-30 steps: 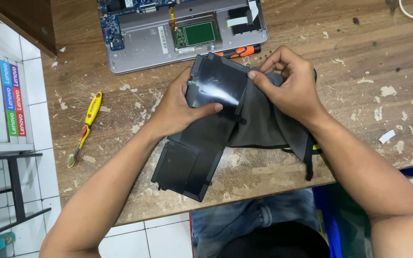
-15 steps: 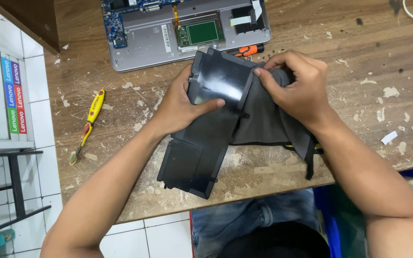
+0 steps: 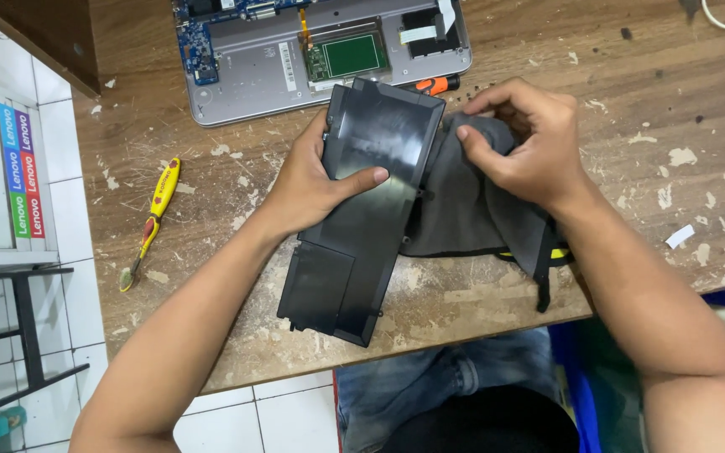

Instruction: Cleaning the connectors and casing of a laptop battery using a microfiber cloth on a repair bench.

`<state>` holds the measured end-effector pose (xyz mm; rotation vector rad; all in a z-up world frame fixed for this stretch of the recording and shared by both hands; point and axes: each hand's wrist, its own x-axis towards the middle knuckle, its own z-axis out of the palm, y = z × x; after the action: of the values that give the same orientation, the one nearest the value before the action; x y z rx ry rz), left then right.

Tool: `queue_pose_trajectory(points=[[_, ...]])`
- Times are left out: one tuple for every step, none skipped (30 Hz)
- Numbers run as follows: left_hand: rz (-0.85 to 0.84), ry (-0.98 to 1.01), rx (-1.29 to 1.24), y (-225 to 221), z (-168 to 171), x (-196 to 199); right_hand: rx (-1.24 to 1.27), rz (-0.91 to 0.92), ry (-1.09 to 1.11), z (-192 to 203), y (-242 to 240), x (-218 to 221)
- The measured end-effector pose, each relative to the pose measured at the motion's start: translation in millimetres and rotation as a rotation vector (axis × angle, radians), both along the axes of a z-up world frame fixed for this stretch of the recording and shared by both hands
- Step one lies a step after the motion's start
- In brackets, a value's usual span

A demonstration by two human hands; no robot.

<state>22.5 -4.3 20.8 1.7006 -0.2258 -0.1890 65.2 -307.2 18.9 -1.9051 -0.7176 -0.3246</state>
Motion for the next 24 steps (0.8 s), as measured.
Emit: queue_pose_trajectory(points=[[-0.002, 0.001, 0.0, -1, 1, 0, 0.0, -0.002, 0.001, 4, 2, -1], [-0.004, 0.012, 0.026, -2, 1, 0, -0.039, 0.003, -0.06, 8, 4, -1], [-0.004, 0.025, 0.053, -2, 2, -1, -0.077, 0.011, -0.12, 11, 6, -2], [-0.004, 0.027, 0.053, -3, 2, -1, -0.078, 0.01, -0.118, 15, 7, -3], [-0.003, 0.039, 0.08, -3, 2, -1, -0.124, 0.045, -0.187, 19, 8, -4], [-0.002, 0.052, 0.107, -3, 3, -2, -0.17, 0.081, -0.256, 23, 9, -5], [-0.002, 0.054, 0.107, -4, 3, -1, -0.17, 0.082, -0.254, 23, 10, -5], [-0.007, 0.058, 0.102, -4, 4, -1, -0.182, 0.089, -0.288, 23, 11, -5], [-0.012, 0.064, 0.096, -4, 4, -1, -0.195, 0.098, -0.32, 23, 11, -5], [-0.01, 0.067, 0.095, -2, 0, 0, -0.196, 0.1, -0.317, 19, 16, -7], [-0.032, 0.0, -0.016, 0, -2, 3, -0.158, 0.083, -0.258, 16, 21, -8], [-0.055, -0.067, -0.127, 2, -4, 6, -0.12, 0.066, -0.2, 14, 25, -8], [-0.053, -0.07, -0.127, 2, -6, 6, -0.12, 0.068, -0.203, 15, 26, -9], [-0.056, -0.081, -0.141, 2, -8, 6, -0.123, 0.112, -0.195, 16, 26, -10], [-0.06, -0.091, -0.153, 3, -10, 7, -0.122, 0.155, -0.187, 15, 27, -12], [-0.058, -0.093, -0.151, 4, -10, 8, -0.12, 0.156, -0.19, 17, 26, -8], [-0.063, -0.099, -0.15, 4, -11, 9, -0.141, 0.133, -0.2, 18, 24, -7], [-0.067, -0.104, -0.149, 4, -13, 9, -0.162, 0.109, -0.209, 19, 21, -5], [-0.069, -0.102, -0.153, 3, -13, 8, -0.165, 0.107, -0.207, 17, 21, -7], [-0.076, -0.114, -0.138, 3, -12, 7, -0.171, 0.11, -0.204, 16, 22, -8], [-0.082, -0.133, -0.121, 4, -10, 8, -0.174, 0.112, -0.21, 17, 23, -7], [-0.085, -0.14, -0.122, 4, -10, 10, -0.176, 0.11, -0.217, 21, 24, -7], [-0.083, -0.129, -0.121, 5, -12, 9, -0.161, 0.149, -0.186, 24, 24, -8], [-0.081, -0.118, -0.12, 5, -14, 9, -0.147, 0.188, -0.155, 26, 25, -10]])
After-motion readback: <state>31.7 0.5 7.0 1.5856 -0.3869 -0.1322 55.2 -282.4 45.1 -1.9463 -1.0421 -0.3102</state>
